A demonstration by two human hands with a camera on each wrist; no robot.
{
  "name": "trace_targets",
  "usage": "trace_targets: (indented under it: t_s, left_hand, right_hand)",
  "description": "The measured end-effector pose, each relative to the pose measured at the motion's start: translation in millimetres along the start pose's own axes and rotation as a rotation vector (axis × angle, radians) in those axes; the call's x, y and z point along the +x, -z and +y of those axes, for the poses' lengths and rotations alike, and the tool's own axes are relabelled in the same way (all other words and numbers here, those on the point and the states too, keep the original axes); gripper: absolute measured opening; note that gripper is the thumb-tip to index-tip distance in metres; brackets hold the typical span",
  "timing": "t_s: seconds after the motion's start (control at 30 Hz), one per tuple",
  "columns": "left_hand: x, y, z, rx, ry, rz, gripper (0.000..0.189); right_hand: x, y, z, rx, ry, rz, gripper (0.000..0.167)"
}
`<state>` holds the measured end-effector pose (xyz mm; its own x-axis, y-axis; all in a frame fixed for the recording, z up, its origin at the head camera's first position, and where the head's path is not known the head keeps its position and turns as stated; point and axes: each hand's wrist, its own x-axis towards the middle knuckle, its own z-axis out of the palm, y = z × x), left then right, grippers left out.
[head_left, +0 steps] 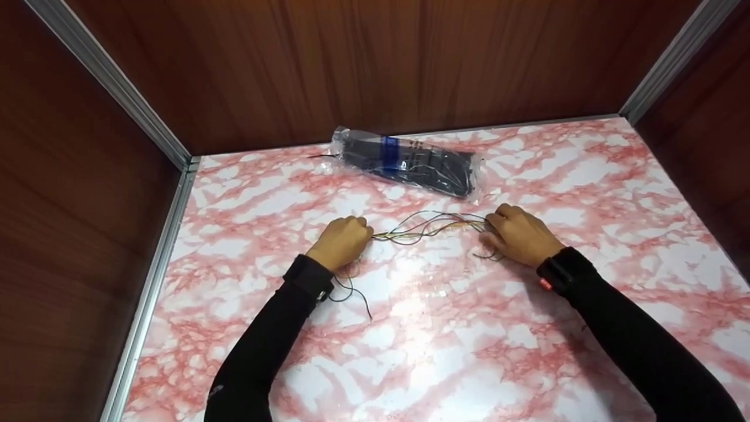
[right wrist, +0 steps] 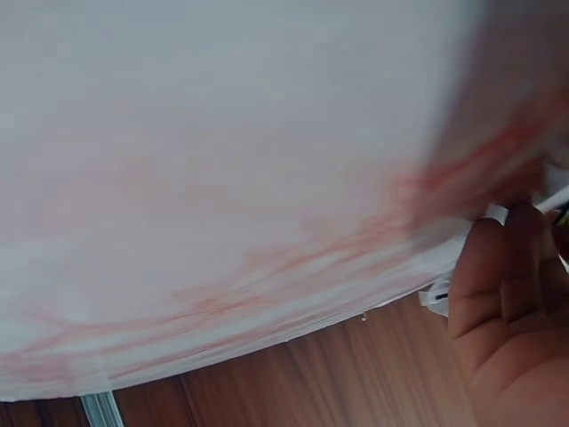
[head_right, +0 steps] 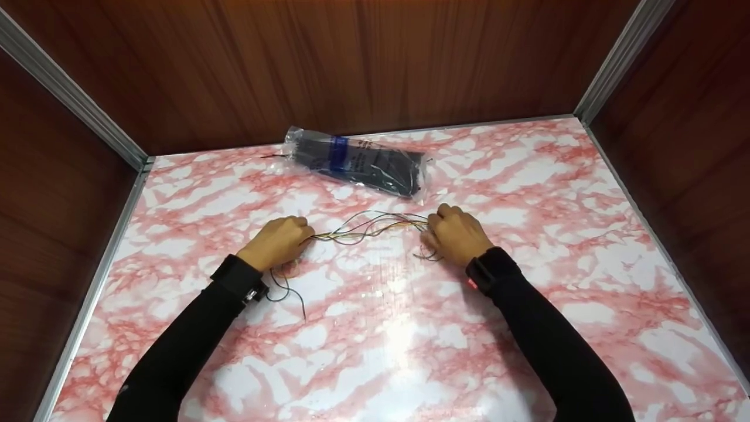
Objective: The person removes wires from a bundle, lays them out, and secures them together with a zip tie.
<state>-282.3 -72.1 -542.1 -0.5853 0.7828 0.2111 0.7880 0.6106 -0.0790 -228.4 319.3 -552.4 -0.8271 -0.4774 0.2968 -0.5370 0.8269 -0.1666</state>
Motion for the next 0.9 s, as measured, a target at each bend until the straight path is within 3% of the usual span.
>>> trace_targets:
  t_s: [0.2, 0.33, 0.47, 0.57, 0.73, 0.9]
  left_hand:
    - [-3.5, 1.2, 3.4, 0.046, -0.002, -0.006, 0.012]
    - [-3.4, 2.1, 4.2, 0.036, 0.009, -0.011, 0.01]
    - [-3.2, 3.8, 3.4, 0.019, 0.034, -0.013, 0.008]
    - [-3.2, 4.0, 3.0, 0.015, 0.049, -0.028, 0.008]
    - [-2.5, 4.0, 4.9, 0.012, 0.054, -0.05, 0.008]
    - [-1.0, 5.6, 4.7, 0.006, 0.061, -0.072, 0.009]
  right_hand:
    - [9.7, 11, -3, 0.174, -0.092, -0.123, 0.051]
    - [25.2, 17, 1, 0.294, -0.185, -0.095, 0.044]
    - [46.9, 11, 11, 0.287, -0.304, 0.052, 0.019]
    - [60.6, 4, 19, 0.26, -0.393, 0.106, 0.012]
    - [75.1, -2, 24, 0.248, -0.515, 0.07, 0.018]
    - [85.1, -2, 27, 0.252, -0.57, 0.021, 0.016]
